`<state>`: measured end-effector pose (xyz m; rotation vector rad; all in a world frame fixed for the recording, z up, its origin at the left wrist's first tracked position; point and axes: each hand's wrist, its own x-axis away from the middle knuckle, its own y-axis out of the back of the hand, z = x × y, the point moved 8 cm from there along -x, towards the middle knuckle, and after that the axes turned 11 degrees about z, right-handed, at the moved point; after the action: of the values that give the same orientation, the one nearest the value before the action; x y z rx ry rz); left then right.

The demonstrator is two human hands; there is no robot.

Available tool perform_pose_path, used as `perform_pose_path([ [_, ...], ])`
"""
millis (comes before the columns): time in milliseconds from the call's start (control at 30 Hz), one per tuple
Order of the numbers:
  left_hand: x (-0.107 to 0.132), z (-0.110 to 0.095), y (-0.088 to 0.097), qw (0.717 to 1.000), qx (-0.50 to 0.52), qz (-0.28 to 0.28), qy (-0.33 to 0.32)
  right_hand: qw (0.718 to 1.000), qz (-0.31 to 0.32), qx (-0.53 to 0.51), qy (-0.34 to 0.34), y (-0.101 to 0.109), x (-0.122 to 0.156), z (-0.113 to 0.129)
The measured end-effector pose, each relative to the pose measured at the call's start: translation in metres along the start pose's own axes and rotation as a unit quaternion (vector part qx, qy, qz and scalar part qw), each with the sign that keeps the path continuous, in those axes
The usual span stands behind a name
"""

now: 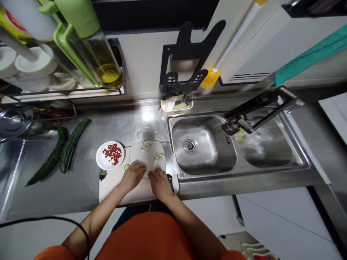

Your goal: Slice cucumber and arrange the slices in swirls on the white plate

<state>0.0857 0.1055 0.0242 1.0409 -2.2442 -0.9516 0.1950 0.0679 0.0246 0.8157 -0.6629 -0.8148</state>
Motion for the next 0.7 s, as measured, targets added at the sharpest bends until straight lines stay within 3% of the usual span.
perform_pose_path([
  [133, 0.005, -0.003, -0.003, 0.999, -0.004, 0.019, -0.031, 1.000, 0.013, 0.011, -0.005, -0.005, 0.001, 0.000],
  [700, 0.010, -0.004, -0.002, 0.999, 0.002, 0.012, -0.033, 0.999, 0.039, 0.033, 0.004, -0.013, 0.003, 0.006],
])
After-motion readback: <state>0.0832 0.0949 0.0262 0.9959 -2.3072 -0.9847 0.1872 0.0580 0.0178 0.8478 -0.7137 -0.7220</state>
